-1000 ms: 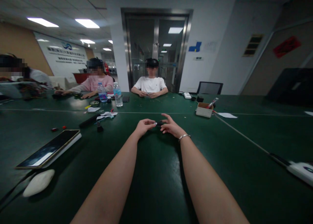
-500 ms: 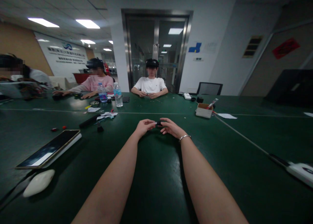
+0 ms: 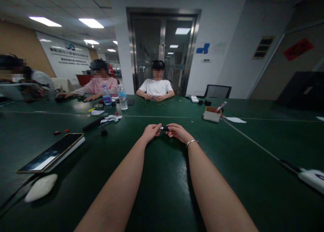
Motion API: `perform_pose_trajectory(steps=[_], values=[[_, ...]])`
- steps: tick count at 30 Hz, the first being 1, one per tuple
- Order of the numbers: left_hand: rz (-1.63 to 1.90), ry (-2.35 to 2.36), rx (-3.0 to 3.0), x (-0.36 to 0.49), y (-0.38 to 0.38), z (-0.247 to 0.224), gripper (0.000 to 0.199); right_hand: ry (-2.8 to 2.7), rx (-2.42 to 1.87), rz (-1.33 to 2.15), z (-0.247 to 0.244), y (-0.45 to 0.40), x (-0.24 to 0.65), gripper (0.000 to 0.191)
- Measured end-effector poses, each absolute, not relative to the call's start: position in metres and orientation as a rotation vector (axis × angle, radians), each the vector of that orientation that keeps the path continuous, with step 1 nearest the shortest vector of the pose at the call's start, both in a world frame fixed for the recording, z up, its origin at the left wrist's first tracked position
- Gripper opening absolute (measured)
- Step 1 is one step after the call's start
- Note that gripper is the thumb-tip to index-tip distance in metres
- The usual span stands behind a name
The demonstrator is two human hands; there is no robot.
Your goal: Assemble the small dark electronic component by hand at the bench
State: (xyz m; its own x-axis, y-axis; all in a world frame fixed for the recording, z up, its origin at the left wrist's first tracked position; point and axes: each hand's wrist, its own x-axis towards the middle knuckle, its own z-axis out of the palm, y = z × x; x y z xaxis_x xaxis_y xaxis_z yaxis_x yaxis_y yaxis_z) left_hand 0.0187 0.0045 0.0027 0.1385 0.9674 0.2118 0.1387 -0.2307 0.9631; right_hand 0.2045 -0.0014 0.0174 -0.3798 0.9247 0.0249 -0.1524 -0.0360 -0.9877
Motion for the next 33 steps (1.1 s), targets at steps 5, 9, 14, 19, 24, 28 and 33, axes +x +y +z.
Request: perform_pose_trajectory(steps=[5,9,14,19,24,28,33], values=[[1.166,1.218,1.491,0.021,0.006,0.003,0.058,-1.326,-0.874,1.560,0.016,0.000,0.204,0.011],[1.214,1.097,1.351,0.018,0.001,0.008,0.045,-1.289,-0.878,1.554,0.016,0.000,0.204,0.007],[1.226,0.955,1.456,0.010,-0.003,0.009,0.051,-1.296,-0.892,1.551,0.015,0.001,0.205,0.008],[1.212,0.956,1.436,0.013,0.003,0.006,0.039,-1.307,-0.886,1.561,0.014,0.002,0.205,0.009],[1.208,0.987,1.405,0.016,0.004,0.007,0.033,-1.290,-0.907,1.555,0.015,0.001,0.203,0.011],[1.177,0.980,1.442,0.013,0.001,0.008,0.036,-1.271,-0.894,1.552,0.014,0.003,0.204,0.007],[1.160,0.996,1.419,0.012,0.001,0.008,0.038,-1.240,-0.880,1.554,0.012,0.004,0.204,0.007]])
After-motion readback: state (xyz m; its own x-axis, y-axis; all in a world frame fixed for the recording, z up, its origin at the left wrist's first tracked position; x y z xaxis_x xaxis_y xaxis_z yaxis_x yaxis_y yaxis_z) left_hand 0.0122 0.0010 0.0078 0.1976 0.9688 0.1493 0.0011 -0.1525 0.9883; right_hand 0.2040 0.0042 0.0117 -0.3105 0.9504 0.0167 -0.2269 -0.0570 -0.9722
